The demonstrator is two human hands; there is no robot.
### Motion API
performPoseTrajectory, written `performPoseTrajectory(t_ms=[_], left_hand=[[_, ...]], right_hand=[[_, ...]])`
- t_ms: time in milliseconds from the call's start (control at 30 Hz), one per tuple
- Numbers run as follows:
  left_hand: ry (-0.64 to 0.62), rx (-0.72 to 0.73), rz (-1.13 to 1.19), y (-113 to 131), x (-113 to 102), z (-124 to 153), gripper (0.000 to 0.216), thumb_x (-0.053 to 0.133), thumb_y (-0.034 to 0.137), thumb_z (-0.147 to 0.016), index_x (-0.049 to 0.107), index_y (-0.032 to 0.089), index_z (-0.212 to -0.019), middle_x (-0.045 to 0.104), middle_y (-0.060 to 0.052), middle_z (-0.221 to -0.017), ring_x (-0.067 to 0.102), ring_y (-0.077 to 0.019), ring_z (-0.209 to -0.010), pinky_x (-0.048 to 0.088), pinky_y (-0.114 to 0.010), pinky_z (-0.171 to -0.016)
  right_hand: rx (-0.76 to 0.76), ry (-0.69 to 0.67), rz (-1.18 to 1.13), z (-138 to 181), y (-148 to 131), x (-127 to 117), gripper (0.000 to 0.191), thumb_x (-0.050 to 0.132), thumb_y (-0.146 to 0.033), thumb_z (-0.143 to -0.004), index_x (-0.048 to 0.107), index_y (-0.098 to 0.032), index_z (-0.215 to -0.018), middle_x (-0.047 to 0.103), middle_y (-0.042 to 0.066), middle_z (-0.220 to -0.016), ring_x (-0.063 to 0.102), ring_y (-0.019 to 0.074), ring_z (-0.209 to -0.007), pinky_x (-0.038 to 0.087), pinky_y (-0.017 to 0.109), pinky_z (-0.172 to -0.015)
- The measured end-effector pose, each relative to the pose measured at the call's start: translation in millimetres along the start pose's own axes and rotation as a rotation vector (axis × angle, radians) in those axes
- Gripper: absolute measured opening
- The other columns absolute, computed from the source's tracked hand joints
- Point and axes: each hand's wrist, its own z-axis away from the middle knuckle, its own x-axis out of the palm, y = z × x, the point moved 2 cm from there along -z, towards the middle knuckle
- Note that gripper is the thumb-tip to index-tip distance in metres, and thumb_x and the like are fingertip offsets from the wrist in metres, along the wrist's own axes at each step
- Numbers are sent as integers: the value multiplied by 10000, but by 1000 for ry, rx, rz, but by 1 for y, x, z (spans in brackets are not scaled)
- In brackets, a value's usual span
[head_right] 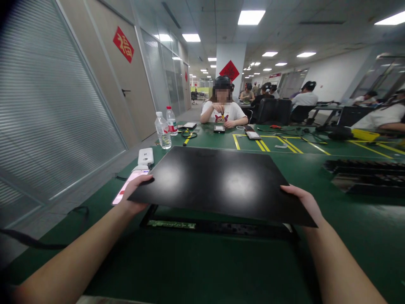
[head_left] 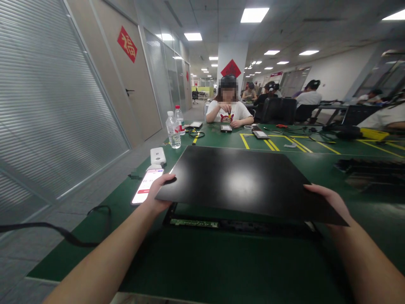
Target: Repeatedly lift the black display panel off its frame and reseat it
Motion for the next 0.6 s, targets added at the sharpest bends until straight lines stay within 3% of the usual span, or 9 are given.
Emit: performPoseTrajectory(t_ms=[67,167,267,467,600], left_hand=[[30,65,33,7,2,3,418,652,97,-788,786,81,-1183,799,-71,-688,728,-242,-503,621,-320,-508],[68,101,69,15,7,11,504,655,119,-753,784,81,-1238,840,-96,-785,795,-298,-629,690,-407,-639],[97,126,77,18,10,16,574,643,121,-737,776,88,-1295,853,-94,-830,807,-305,-668,704,-429,-699],[77,140,6,13,6,8,636,658,115,-709,757,84,-1337,838,-86,-799,792,-291,-663,695,-407,-706],[-69,193,-93,6,1,0,710,712,131,-716,741,154,-1425,870,-73,-944,828,-298,-789,692,-392,-754]], right_hand=[[-10,-148,81,1,0,12,298,760,-291,-780,805,-262,-1074,878,81,-1041,850,341,-982,713,481,-851],[-98,-175,124,-3,2,20,412,722,-285,-801,793,-276,-1206,870,78,-1163,843,277,-998,703,385,-785],[-134,-137,128,-9,5,20,455,717,-270,-816,764,-259,-1268,861,109,-1174,835,264,-995,703,382,-781],[-132,-22,93,-17,8,11,452,704,-286,-819,702,-262,-1271,861,153,-1175,843,303,-1060,694,494,-975],[-138,80,102,-23,10,3,386,703,-282,-800,693,-255,-1186,869,164,-1106,852,312,-1031,685,498,-1000]])
